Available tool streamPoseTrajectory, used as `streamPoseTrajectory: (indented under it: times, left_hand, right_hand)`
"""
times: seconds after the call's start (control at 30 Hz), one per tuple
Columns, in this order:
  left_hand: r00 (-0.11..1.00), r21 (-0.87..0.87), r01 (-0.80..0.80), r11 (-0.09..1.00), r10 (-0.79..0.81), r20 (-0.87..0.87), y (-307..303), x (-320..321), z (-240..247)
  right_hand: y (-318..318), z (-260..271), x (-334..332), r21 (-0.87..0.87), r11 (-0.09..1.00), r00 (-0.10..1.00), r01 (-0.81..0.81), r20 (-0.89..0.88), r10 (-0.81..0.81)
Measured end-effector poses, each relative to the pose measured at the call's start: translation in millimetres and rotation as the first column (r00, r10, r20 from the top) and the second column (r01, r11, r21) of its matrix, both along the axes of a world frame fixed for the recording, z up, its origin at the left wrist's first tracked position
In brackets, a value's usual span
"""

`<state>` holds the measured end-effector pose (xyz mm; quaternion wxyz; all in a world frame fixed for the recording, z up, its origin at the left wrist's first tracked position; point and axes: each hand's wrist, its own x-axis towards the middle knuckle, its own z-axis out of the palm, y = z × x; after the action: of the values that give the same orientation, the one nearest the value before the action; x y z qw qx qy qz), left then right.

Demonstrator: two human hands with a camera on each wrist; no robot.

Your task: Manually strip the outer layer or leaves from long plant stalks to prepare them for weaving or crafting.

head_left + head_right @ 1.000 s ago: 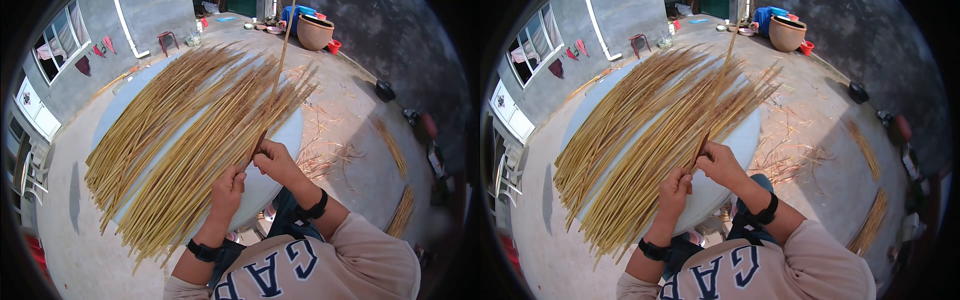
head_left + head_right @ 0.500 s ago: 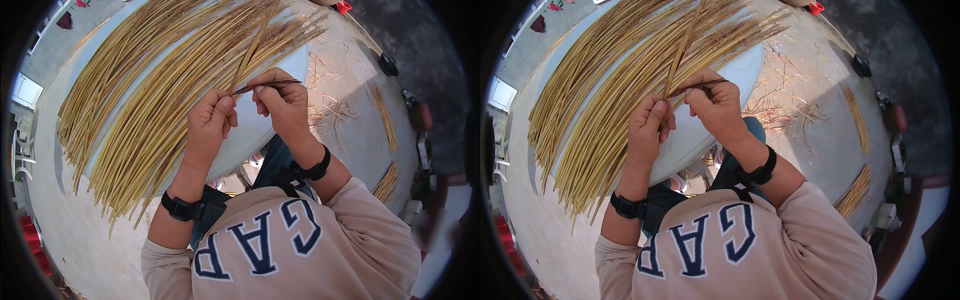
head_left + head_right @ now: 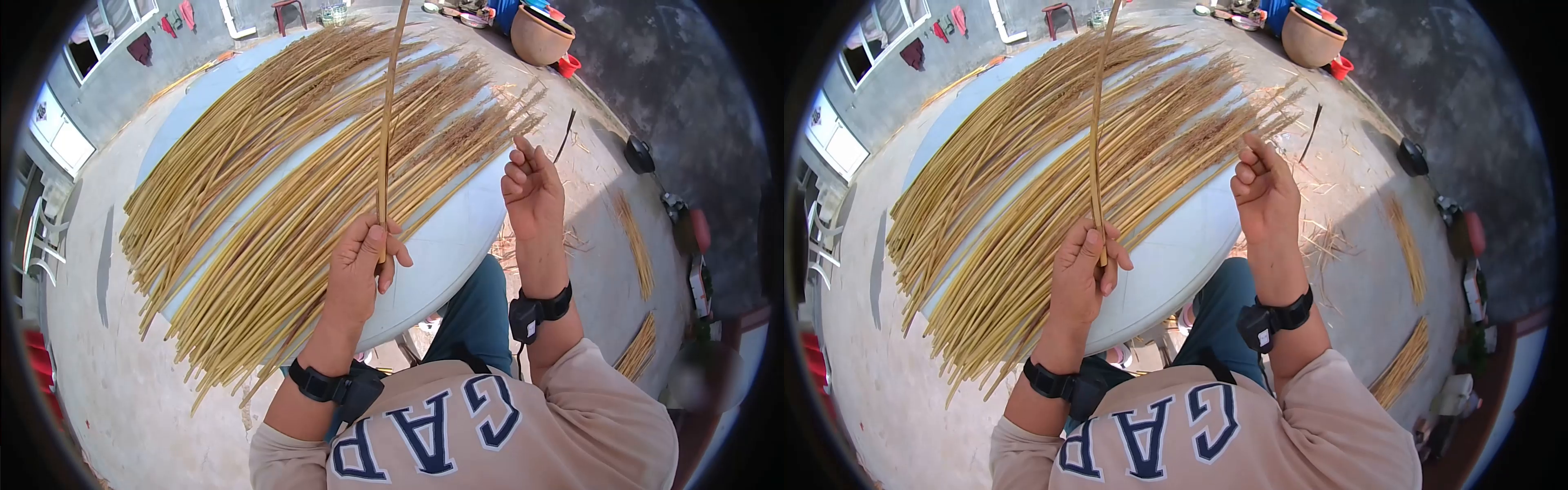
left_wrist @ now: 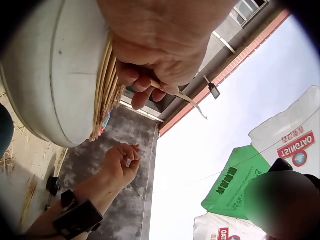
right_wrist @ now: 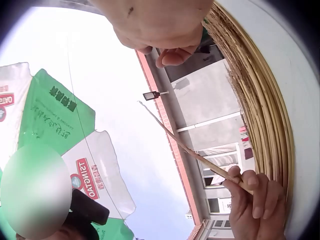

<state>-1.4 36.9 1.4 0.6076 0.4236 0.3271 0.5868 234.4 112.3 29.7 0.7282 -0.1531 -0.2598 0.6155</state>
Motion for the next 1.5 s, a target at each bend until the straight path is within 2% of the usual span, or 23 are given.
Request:
streamPoseTrajectory:
  times: [0.07,0.13,0.23,0.27,0.33,0.37,0.43,0.5,0.57,0.67,1.07,1.13,1.17,1.23,1.4,1.47,1.5]
  left_hand:
    - [1.000,0.009,0.015,1.000,-0.015,-0.011,0.4,2.5,-1.5]
    - [0.998,0.013,0.011,1.000,-0.010,-0.069,0.1,2.6,-3.2]
    - [0.993,0.009,0.004,1.000,-0.003,-0.117,-0.6,2.3,-4.2]
    - [0.992,0.012,0.004,1.000,-0.002,-0.125,-1.0,2.8,-2.7]
    - [0.988,0.024,-0.024,0.999,0.027,-0.149,-2.2,4.5,1.0]
    - [0.987,0.027,-0.022,0.999,0.026,-0.158,-2.2,3.8,0.8]
    - [0.966,-0.009,-0.003,1.000,0.001,-0.258,-1.0,3.4,-1.4]
    - [0.964,-0.022,-0.013,1.000,0.006,-0.267,-0.9,5.5,-0.8]
    - [0.962,-0.041,-0.023,0.999,0.011,-0.272,-1.1,9.0,-0.4]
    - [0.951,-0.012,-0.056,0.998,0.049,-0.306,-2.8,10.3,-1.3]
    - [0.942,-0.009,-0.036,0.999,0.031,-0.335,-1.6,7.4,-6.7]
    - [0.975,-0.097,0.017,0.995,-0.038,-0.218,-0.7,5.4,-5.8]
    - [0.975,-0.093,0.013,0.996,-0.034,-0.221,0.0,4.4,-7.1]
    - [0.992,-0.110,0.086,0.990,-0.095,-0.078,1.9,2.6,-11.0]
    - [0.993,-0.103,0.119,0.988,-0.120,-0.007,1.6,0.8,-11.1]
    - [0.992,-0.093,0.126,0.988,-0.124,0.026,1.7,0.6,-11.0]
    - [0.991,-0.093,0.129,0.987,-0.127,0.033,2.0,0.6,-10.5]
  right_hand:
    - [-8.7,1.1,-18.5,-0.096,0.994,0.975,-0.050,0.209,0.069]
    - [-27.0,-2.0,-51.2,-0.196,0.973,0.845,-0.120,0.495,0.204]
    - [-35.2,-19.1,-86.6,-0.120,0.953,0.726,-0.277,0.624,0.289]
    - [-34.0,-22.5,-91.4,-0.114,0.954,0.732,-0.278,0.618,0.287]
    - [-29.8,-30.4,-97.7,0.056,0.928,0.708,-0.368,0.664,0.241]
    - [-24.9,-36.7,-98.6,0.105,0.936,0.720,-0.336,0.669,0.183]
    - [-20.3,-40.2,-95.4,0.104,0.934,0.729,-0.343,0.657,0.194]
    - [-19.7,-39.9,-92.4,0.095,0.932,0.730,-0.350,0.650,0.208]
    - [-24.7,-37.6,-91.2,0.038,0.960,0.708,-0.277,0.684,0.177]
    - [-27.1,-35.4,-90.4,0.051,0.978,0.688,-0.200,0.719,0.103]
    - [-28.8,-41.1,-90.4,0.059,0.969,0.736,-0.238,0.662,0.141]
    - [-29.8,-40.3,-91.2,0.040,0.969,0.743,-0.242,0.651,0.158]
    - [-30.2,-39.4,-91.9,0.020,0.970,0.749,-0.243,0.639,0.175]
    - [-31.7,-36.6,-92.0,0.011,0.969,0.752,-0.245,0.633,0.183]
    - [-37.2,-25.6,-94.7,-0.022,0.970,0.773,-0.241,0.601,0.205]
    - [-41.2,-21.1,-96.4,-0.115,0.948,0.820,-0.296,0.478,0.314]
    - [-42.0,-20.4,-96.9,-0.113,0.949,0.820,-0.295,0.480,0.313]
